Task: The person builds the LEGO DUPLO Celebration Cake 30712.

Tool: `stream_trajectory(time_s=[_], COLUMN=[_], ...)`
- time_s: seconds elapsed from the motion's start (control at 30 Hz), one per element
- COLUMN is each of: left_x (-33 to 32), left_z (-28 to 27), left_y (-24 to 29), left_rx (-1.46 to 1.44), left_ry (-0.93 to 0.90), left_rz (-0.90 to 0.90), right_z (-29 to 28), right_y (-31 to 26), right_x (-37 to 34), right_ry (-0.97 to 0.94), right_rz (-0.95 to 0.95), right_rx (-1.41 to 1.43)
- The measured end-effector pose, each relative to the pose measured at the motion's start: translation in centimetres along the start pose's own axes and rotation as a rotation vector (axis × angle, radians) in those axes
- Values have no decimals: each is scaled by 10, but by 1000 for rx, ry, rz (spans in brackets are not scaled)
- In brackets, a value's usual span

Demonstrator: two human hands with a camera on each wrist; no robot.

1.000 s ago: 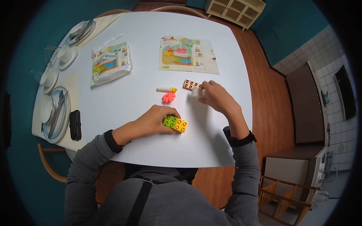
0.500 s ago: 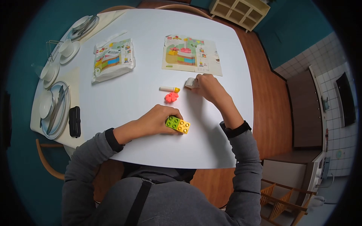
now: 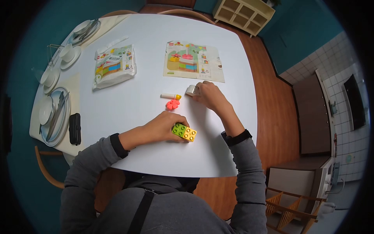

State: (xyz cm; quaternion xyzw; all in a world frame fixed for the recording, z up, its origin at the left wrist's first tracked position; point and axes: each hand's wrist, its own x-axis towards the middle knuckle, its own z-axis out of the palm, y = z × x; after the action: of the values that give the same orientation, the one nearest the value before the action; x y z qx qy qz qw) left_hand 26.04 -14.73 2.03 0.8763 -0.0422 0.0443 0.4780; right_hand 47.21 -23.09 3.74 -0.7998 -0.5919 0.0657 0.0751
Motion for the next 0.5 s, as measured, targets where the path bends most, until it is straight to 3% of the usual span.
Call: stream_trajectory(time_s=[0.13, 0.2, 0.33, 0.4, 0.47, 0.5], left_x=[3, 3, 4, 5, 8, 8], left_z=[-1, -1, 1, 5, 7, 6], left_y=[-1, -2, -3, -8, -8, -7], left_rx=[-61, -58, -98, -128, -114, -145], left_ry=[-28, -11, 18, 16, 125, 77], left_rz=[-7, 11, 4, 16, -6, -41], right_z=[1, -2, -44, -50, -54, -55], right_y=[0, 3, -34, -51, -69, -77], right_x=[-11, -20, -58, -82, -99, -106], right_ry=[58, 180, 130, 205, 148, 112], right_rz=[38, 48, 131, -57, -115, -102], right_rx=[89, 139, 280, 307, 299, 281])
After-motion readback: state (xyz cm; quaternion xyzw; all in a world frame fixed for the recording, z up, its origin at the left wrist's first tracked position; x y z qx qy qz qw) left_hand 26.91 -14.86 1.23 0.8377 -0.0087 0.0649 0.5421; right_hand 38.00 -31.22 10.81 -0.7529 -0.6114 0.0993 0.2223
